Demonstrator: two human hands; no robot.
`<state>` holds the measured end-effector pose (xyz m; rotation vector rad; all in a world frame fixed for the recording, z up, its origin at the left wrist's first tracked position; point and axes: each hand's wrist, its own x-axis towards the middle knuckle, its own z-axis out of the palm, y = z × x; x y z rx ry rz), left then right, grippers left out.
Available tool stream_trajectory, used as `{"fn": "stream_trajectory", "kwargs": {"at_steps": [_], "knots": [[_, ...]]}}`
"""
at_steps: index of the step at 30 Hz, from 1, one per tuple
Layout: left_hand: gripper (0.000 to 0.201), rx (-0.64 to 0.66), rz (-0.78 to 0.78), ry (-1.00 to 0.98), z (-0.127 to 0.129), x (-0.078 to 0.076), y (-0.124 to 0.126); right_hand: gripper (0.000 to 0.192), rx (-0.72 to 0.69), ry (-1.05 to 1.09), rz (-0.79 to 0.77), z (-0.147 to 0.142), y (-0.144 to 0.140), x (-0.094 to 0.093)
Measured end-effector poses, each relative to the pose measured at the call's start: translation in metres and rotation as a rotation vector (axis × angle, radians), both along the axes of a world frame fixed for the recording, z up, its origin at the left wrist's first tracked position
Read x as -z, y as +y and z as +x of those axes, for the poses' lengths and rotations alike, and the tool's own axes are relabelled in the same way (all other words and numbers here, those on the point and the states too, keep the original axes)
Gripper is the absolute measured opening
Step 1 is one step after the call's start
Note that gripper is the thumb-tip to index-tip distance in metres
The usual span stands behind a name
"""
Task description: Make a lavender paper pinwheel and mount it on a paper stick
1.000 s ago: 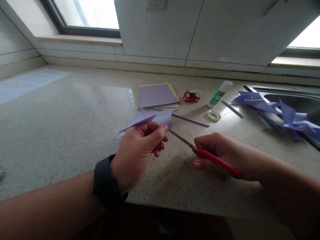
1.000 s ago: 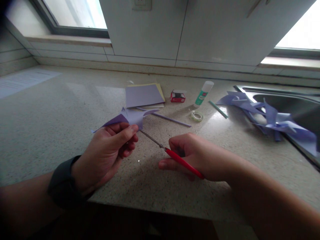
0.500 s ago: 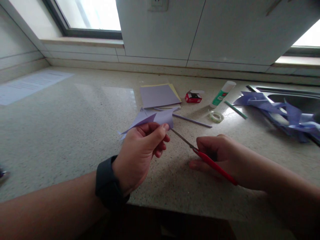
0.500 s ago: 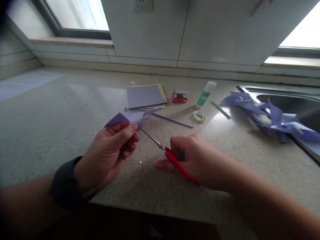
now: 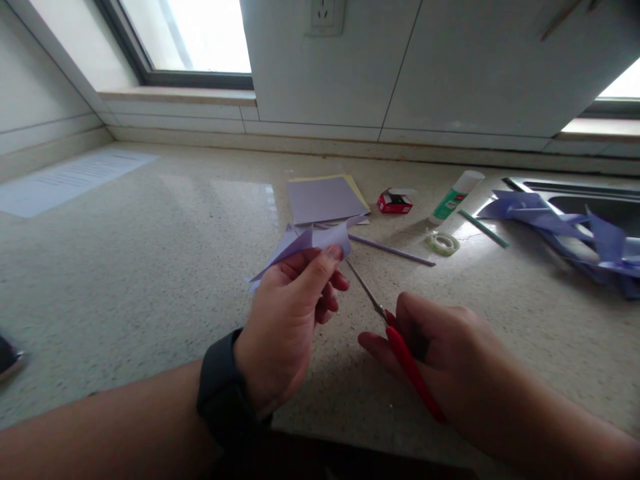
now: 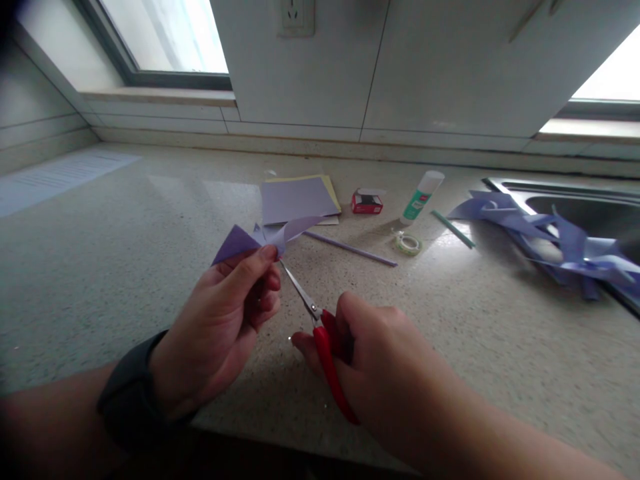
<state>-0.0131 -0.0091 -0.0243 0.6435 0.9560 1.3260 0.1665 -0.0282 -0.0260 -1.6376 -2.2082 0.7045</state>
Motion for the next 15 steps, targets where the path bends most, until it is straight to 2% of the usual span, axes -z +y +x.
{"fn": "stream_trajectory", "kwargs": {"at_steps": [15], "knots": [[0.024,0.022,0.027,-0.007,0.0002,0.0001,-0.0002,0.047,0.034,0.007,0.014,-0.0005,-0.0010,0.0020]]}}
